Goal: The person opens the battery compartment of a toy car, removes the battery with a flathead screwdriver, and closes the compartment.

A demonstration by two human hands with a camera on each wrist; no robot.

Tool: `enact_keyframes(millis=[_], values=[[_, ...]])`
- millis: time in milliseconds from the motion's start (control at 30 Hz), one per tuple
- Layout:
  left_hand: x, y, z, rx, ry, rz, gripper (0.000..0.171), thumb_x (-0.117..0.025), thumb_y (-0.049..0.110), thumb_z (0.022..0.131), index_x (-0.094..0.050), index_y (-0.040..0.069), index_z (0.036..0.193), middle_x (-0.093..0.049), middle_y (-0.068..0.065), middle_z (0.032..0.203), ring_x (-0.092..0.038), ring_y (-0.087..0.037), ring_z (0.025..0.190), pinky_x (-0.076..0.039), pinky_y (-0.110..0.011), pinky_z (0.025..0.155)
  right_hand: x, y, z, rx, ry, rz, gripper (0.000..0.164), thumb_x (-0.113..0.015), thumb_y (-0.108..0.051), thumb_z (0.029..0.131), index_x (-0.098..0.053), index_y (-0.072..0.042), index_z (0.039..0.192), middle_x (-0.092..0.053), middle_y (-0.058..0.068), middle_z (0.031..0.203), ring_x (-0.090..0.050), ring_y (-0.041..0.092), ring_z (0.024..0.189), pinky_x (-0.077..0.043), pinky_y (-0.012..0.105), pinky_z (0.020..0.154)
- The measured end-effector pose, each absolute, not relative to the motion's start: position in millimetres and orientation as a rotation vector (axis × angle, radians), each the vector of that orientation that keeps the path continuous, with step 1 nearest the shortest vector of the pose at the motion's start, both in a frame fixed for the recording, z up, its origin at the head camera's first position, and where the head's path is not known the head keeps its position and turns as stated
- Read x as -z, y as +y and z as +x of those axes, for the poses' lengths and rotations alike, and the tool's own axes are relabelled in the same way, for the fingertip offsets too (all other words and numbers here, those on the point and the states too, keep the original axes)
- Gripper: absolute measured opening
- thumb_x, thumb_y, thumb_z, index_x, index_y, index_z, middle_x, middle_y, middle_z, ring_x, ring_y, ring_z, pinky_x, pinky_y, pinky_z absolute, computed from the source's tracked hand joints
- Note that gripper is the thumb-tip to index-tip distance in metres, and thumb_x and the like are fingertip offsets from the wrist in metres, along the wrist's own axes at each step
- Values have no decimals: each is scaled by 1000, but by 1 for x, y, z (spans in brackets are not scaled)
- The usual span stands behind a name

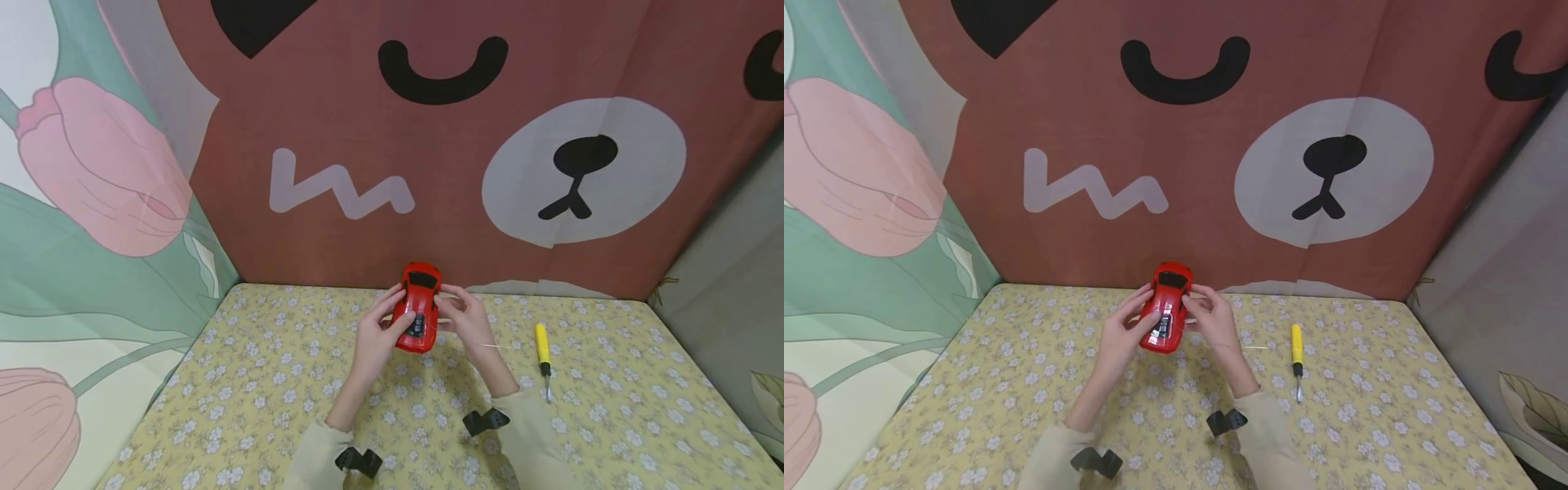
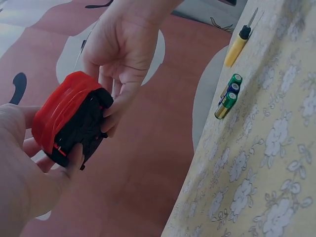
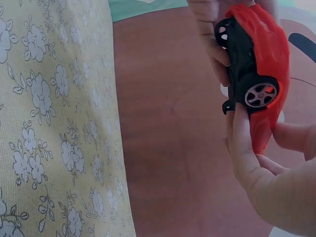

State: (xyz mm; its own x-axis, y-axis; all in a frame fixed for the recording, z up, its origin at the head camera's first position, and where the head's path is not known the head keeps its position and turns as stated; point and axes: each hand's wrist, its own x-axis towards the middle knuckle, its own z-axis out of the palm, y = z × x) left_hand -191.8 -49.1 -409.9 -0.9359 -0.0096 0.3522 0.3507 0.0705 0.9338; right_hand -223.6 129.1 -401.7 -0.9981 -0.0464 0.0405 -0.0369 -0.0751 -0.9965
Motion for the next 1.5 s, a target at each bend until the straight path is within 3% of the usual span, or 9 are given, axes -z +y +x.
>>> enact_keyframes(millis=[433,600,733,867,1033,1333,1500], values=[[409,-51,-191,1967,-2052,-393,44,-74,8,96,-65,2,139,-56,-9,150,-60,-32,122,-53,-24,89,403,129,-225,2334,2082,-45,40,-59,-5,104,-54,4,143,-72,1,90,-70,11,73,-59,27,66],[410,-50,-191,1959,-2074,-351,47,-75,11,96,-64,4,141,-57,-10,148,-61,-33,122,-55,-31,94,404,127,-226,2356,2093,-13,38,-61,-4,103,-57,5,139,-73,1,86,-70,10,71,-59,27,65],[415,-49,-194,1968,-2085,-321,48,-75,12,96,-63,4,142,-57,-11,148,-61,-34,122,-55,-40,98,406,125,-225,2385,2138,9,36,-65,-3,101,-60,9,134,-74,7,92,-70,9,72,-60,28,65],[420,-49,-196,1969,-2087,-293,51,-75,11,96,-60,2,144,-55,-16,148,-62,-36,120,-55,-44,98,410,123,-224,2367,2238,-6,33,-68,-4,99,-65,10,130,-72,20,110,-71,10,81,-61,29,69],[426,-49,-199,1896,-2154,-294,51,-74,10,97,-58,-4,144,-52,-23,149,-60,-41,123,-53,-48,101,416,120,-223,2256,2370,-54,34,-71,-5,98,-68,10,128,-68,28,122,-73,23,93,-62,31,72],[443,-48,-204,1701,-2367,-306,47,-68,5,99,-56,-11,141,-50,-28,150,-53,-44,134,-49,-50,104,429,117,-227,1979,2521,-34,36,-72,-4,95,-67,11,128,-71,29,117,-75,33,90,-61,49,78],[452,-47,-206,1649,-2436,-287,47,-68,7,100,-55,-12,142,-48,-30,151,-46,-45,140,-43,-54,109,438,117,-231,1909,2570,-5,34,-73,-4,94,-69,12,124,-72,29,111,-74,31,88,-62,47,77]])
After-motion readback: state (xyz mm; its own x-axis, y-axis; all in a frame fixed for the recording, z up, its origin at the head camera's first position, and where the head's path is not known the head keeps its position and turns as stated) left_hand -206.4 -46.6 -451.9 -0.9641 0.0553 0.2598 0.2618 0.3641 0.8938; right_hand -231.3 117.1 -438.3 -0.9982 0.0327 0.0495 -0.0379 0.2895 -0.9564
